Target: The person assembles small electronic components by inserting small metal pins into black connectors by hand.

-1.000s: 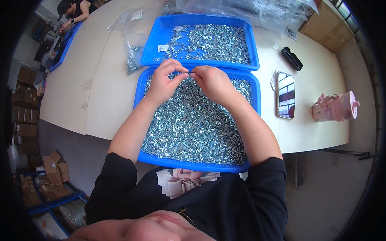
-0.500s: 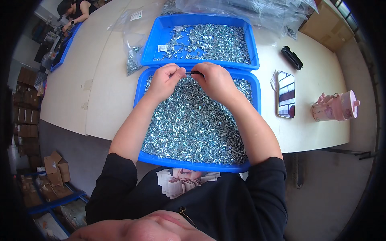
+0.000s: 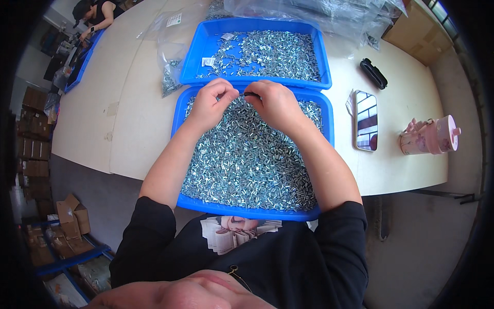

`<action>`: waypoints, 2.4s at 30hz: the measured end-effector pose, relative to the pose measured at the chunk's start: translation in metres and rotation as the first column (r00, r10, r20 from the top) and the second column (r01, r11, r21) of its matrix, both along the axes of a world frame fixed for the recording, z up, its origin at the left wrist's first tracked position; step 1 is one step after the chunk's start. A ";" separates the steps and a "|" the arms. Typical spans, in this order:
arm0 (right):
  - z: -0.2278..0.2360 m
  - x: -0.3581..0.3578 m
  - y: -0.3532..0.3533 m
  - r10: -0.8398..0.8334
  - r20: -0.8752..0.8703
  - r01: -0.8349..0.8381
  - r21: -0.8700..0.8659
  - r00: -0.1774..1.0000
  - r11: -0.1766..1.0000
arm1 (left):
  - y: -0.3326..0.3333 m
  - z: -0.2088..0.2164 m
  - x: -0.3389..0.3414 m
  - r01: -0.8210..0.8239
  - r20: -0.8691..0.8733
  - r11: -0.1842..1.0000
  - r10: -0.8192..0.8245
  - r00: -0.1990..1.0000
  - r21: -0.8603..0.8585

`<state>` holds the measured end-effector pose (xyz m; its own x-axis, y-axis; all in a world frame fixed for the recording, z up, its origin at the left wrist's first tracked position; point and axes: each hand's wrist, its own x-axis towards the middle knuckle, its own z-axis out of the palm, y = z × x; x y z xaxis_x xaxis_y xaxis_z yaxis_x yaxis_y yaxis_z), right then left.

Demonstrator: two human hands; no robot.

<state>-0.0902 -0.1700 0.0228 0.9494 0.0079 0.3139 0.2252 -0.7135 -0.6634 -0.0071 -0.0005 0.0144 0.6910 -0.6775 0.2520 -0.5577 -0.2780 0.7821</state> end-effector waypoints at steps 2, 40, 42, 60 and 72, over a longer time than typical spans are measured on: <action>0.000 0.000 0.000 0.006 0.004 -0.006 0.003 1.000 1.000 | -0.001 -0.002 -0.002 -0.012 -0.037 0.999 0.010 0.999 -0.050; 0.001 0.003 0.000 -0.215 0.126 0.166 0.318 0.968 0.933 | 0.000 -0.005 -0.001 -0.133 -0.266 0.983 0.094 0.959 -0.129; -0.001 0.004 -0.001 -0.159 0.120 0.063 0.570 0.980 0.819 | -0.003 -0.005 -0.002 -0.131 -0.433 0.954 0.001 0.902 -0.271; -0.005 0.006 -0.002 -0.077 0.102 -0.020 0.717 0.992 0.697 | -0.003 -0.005 -0.001 -0.120 -0.425 0.936 -0.034 0.904 -0.331; -0.006 0.008 -0.005 -0.049 -0.113 0.115 0.701 0.992 0.704 | -0.001 0.000 -0.003 -0.102 -0.045 0.959 0.094 0.995 -0.266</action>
<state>-0.0820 -0.1751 0.0166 0.9573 -0.2636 0.1191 0.1116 -0.0433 -0.9928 -0.0102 -0.0016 0.0146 0.7611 -0.5170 0.3917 -0.5121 -0.1082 0.8521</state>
